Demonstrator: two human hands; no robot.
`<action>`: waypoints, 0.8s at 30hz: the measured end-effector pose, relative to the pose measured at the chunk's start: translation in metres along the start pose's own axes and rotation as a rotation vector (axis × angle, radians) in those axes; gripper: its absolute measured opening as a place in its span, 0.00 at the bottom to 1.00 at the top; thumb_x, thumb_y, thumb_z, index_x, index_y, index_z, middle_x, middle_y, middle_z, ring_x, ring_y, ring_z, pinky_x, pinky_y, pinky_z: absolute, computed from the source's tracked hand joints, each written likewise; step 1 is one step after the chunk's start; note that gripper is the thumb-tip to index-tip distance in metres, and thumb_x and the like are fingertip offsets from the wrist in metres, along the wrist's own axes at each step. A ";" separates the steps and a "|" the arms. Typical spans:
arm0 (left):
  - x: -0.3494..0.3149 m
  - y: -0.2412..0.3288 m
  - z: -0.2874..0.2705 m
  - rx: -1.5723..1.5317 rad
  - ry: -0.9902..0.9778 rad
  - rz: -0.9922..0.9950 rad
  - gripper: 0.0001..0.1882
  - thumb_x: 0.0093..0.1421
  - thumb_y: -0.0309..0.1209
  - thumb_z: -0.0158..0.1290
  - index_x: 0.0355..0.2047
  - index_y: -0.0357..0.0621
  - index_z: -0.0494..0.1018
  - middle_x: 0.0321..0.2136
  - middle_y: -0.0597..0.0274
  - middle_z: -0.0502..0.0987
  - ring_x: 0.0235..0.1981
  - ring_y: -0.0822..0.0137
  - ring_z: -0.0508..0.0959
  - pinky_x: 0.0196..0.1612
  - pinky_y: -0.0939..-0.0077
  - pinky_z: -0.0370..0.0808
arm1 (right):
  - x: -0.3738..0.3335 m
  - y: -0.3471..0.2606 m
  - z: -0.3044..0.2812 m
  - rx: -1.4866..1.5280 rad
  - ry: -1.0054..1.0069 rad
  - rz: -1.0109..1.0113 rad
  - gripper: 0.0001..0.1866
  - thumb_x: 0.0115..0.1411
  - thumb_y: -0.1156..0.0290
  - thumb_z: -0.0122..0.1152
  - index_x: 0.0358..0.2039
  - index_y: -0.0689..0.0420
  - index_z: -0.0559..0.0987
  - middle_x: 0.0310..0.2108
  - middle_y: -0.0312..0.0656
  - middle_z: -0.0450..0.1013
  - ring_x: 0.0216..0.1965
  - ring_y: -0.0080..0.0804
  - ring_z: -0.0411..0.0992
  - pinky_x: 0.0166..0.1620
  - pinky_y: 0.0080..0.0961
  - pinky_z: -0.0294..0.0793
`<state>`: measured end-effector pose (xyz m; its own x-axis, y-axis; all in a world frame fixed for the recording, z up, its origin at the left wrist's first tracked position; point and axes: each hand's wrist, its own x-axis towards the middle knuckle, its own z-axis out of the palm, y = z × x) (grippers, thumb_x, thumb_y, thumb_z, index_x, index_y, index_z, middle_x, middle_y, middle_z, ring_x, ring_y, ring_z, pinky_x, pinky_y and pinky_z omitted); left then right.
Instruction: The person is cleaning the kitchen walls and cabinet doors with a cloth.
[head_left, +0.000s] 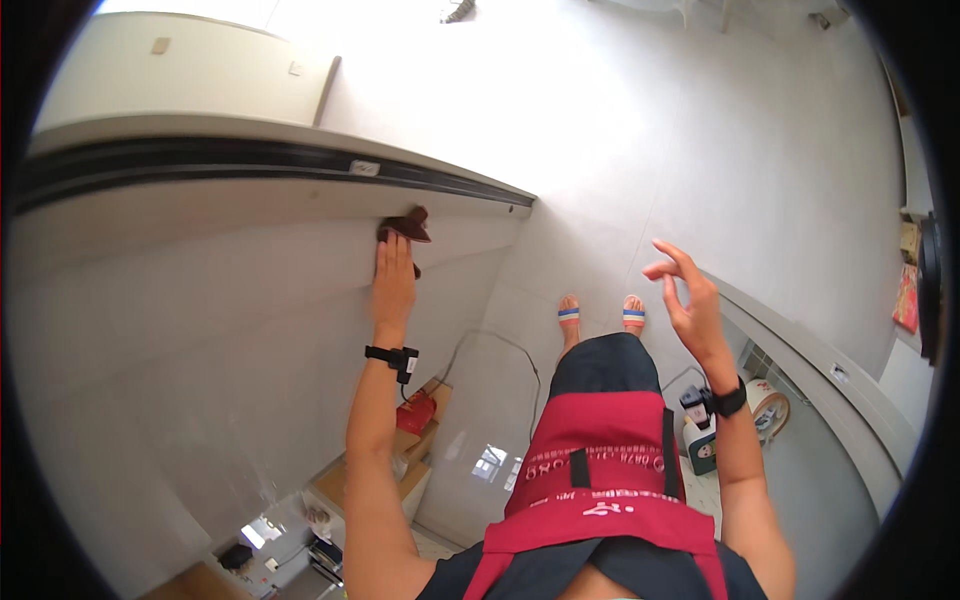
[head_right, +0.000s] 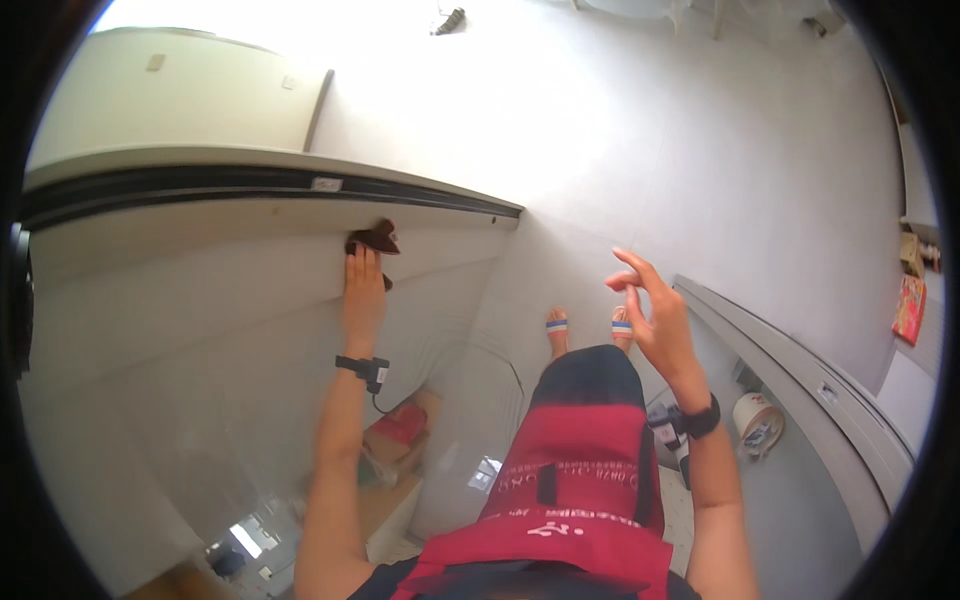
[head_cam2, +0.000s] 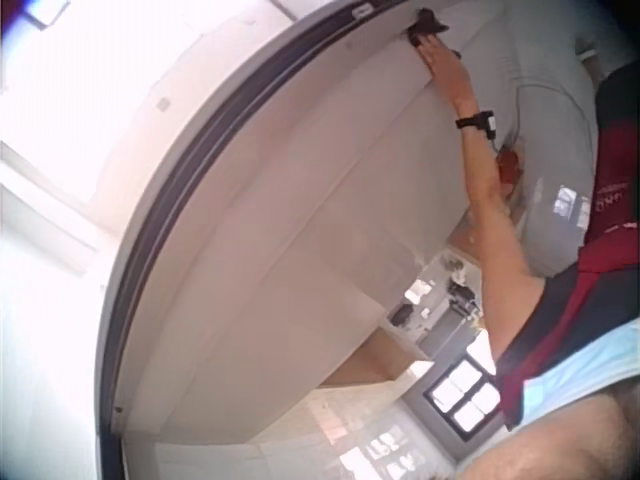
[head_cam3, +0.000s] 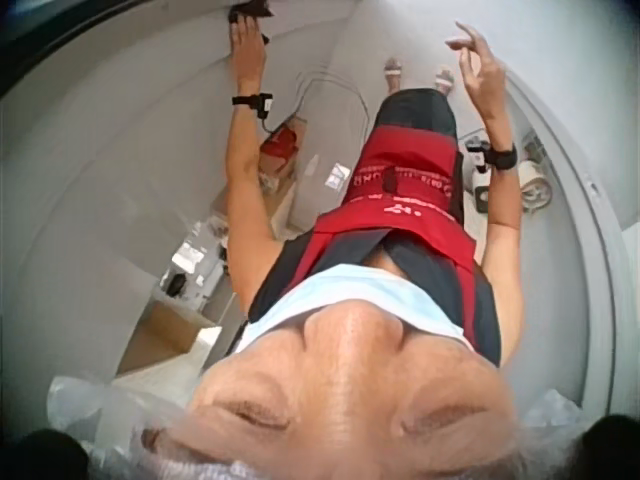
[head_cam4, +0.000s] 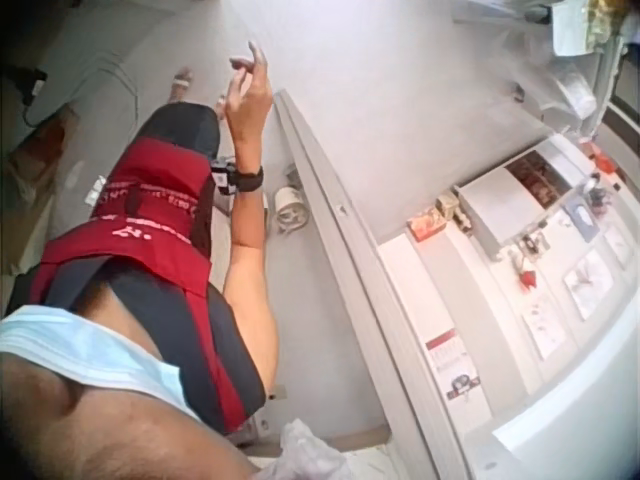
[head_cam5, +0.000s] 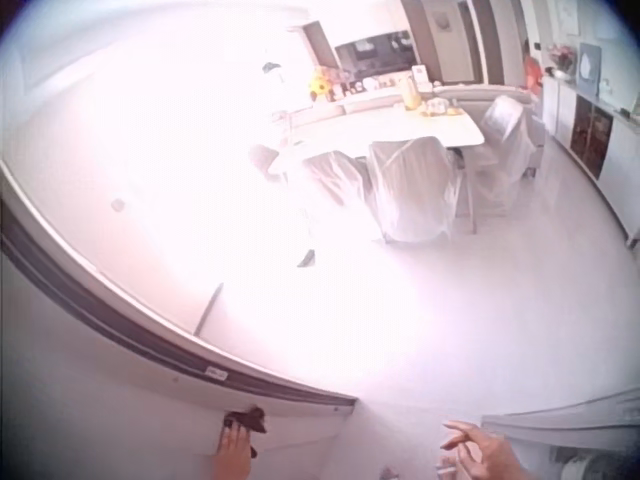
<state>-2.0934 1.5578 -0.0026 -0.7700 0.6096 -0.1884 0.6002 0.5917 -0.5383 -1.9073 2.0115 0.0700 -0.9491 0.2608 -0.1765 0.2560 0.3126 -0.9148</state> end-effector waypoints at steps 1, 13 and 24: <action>0.003 0.012 0.021 0.004 -0.022 0.031 0.28 0.65 0.30 0.43 0.64 0.31 0.64 0.68 0.50 0.60 0.72 0.54 0.55 0.75 0.59 0.49 | -0.007 0.011 0.000 0.002 0.006 0.024 0.26 0.63 0.84 0.50 0.61 0.53 0.73 0.37 0.42 0.81 0.41 0.36 0.81 0.45 0.31 0.77; 0.066 0.184 0.203 0.232 -0.173 0.309 0.33 0.66 0.35 0.46 0.69 0.31 0.57 0.70 0.53 0.59 0.72 0.58 0.53 0.77 0.63 0.42 | -0.077 0.174 -0.009 0.140 0.176 0.488 0.19 0.66 0.82 0.46 0.56 0.64 0.75 0.37 0.42 0.80 0.42 0.25 0.77 0.54 0.27 0.73; 0.129 0.315 0.402 0.494 -0.215 0.511 0.36 0.68 0.44 0.45 0.71 0.36 0.55 0.72 0.59 0.55 0.74 0.60 0.50 0.77 0.60 0.36 | -0.082 0.310 0.023 0.237 0.286 0.544 0.18 0.66 0.76 0.53 0.56 0.63 0.71 0.32 0.39 0.77 0.36 0.27 0.76 0.58 0.39 0.73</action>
<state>-2.0907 1.6102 -0.5264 -0.4762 0.5990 -0.6437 0.7669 -0.0754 -0.6374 -1.7542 2.0664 -0.2077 -0.6014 0.5673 -0.5626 0.6071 -0.1333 -0.7834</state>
